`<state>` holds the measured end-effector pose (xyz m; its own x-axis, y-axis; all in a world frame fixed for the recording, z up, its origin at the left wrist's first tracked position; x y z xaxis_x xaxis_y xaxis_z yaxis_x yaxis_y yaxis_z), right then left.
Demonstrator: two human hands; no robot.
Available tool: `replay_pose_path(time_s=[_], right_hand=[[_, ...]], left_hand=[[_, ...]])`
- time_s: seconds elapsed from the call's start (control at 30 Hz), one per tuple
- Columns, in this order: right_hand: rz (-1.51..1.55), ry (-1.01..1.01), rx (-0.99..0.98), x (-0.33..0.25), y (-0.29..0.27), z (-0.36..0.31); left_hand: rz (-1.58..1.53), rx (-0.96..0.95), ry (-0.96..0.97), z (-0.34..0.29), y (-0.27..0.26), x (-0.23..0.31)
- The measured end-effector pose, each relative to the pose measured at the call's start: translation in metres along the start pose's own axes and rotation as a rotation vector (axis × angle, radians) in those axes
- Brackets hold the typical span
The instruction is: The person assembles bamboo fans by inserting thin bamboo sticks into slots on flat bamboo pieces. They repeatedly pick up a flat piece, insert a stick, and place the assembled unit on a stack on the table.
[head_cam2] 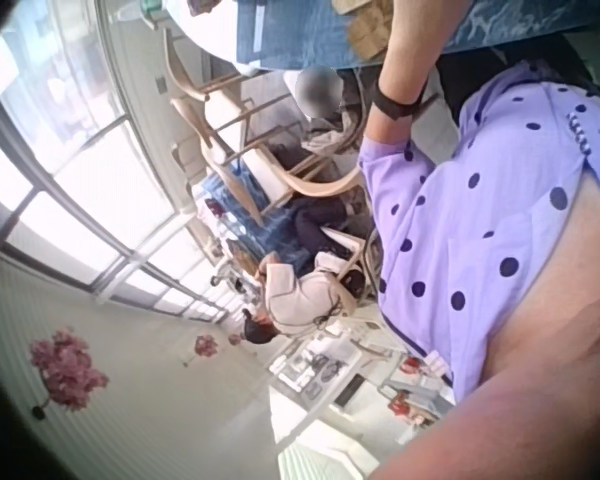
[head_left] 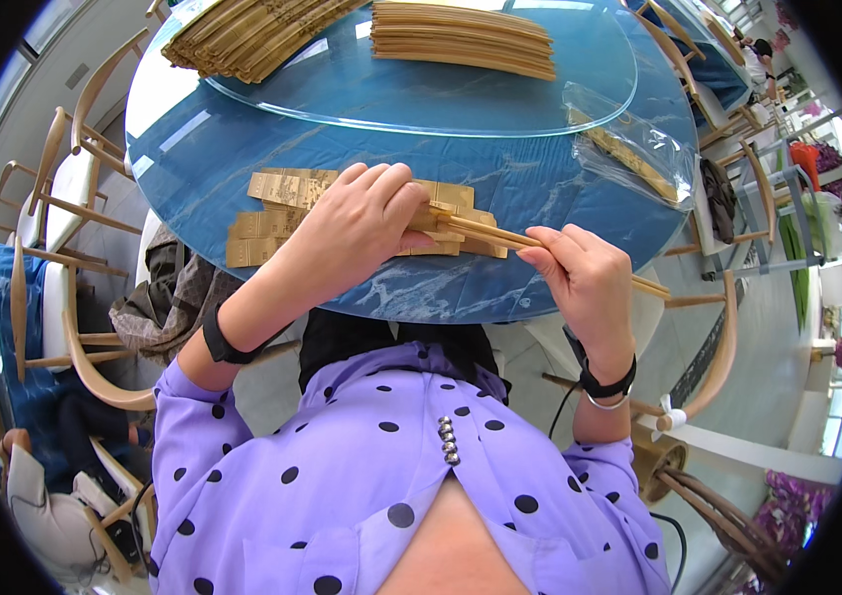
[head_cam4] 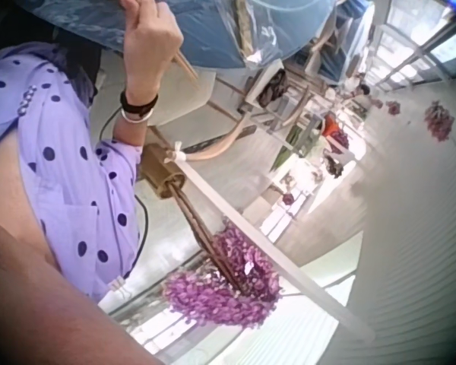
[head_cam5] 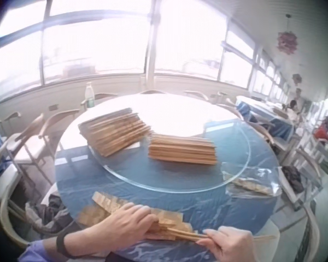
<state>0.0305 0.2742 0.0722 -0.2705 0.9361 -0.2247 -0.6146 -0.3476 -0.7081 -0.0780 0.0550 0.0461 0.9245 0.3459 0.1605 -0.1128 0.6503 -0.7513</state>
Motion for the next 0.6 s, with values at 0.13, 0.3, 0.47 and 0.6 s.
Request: replay_pose_path(time_s=[0.13,0.3,0.47,0.6], right_hand=[[-0.073,-0.07,0.076,-0.005,-0.007,0.005],[0.044,0.099,0.099,-0.006,-0.004,0.001],[0.014,0.115,0.072,-0.015,-0.004,-0.001],[-0.006,0.107,0.068,-0.013,-0.003,-0.001]], left_hand=[[-0.027,0.061,-0.025,0.002,-0.002,-0.002],[-0.021,0.028,-0.049,0.009,-0.003,0.001],[0.07,0.039,0.023,0.009,0.002,0.002],[0.067,0.072,0.057,0.008,0.004,-0.001]])
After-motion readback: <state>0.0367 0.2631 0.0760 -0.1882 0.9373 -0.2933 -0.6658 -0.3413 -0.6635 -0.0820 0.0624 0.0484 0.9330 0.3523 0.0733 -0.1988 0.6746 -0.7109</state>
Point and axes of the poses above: each hand's wrist, its own z-axis towards the middle knuckle, its own y-axis out of the palm, x = y × z, the point moved 4 cm from there along z, towards the middle knuckle, and after that the axes turned 12 degrees about x, right-handed, at the moved point
